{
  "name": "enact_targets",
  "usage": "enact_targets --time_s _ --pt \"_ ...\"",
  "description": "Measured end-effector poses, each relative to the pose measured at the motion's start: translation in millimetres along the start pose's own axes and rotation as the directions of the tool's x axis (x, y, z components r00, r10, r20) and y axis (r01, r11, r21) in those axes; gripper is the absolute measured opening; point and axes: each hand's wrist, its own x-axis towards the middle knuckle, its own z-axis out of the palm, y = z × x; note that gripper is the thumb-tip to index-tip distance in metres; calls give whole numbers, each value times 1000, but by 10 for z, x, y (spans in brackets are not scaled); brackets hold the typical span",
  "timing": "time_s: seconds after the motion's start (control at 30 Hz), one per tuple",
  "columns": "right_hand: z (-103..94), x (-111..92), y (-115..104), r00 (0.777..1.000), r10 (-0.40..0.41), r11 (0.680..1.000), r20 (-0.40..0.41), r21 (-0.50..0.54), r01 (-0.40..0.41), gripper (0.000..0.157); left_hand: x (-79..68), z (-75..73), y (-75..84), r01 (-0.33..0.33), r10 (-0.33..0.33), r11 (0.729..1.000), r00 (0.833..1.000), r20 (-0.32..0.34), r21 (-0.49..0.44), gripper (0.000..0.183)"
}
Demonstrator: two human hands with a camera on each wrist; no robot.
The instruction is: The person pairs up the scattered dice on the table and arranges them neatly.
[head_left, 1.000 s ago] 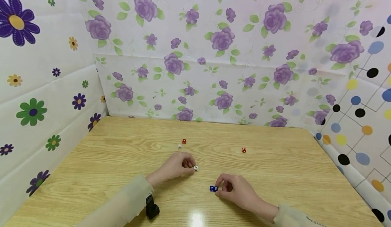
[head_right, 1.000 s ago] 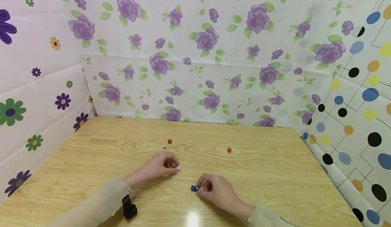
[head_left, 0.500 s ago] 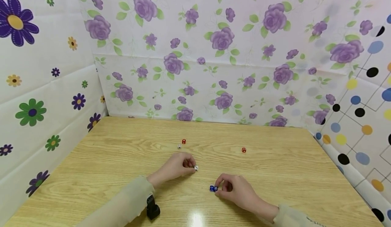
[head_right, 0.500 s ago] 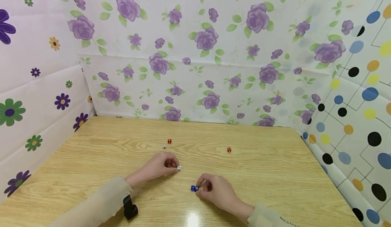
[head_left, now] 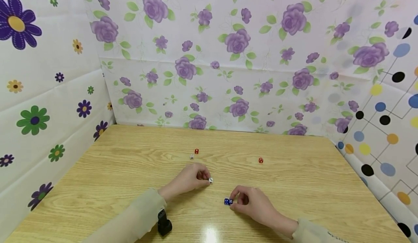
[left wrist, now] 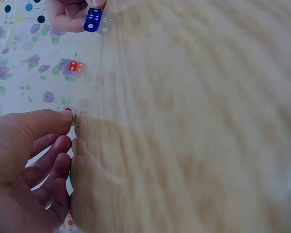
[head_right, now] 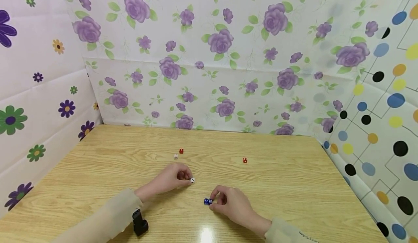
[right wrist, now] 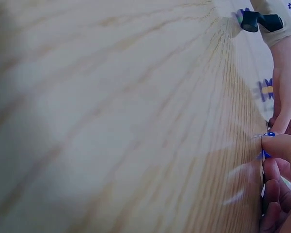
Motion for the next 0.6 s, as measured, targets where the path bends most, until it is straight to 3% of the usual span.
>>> enact_targets --time_s 0.6 --pt "-15 6 -19 999 32 999 9 21 -32 11 54 88 99 -14 14 1000 999 30 11 7"
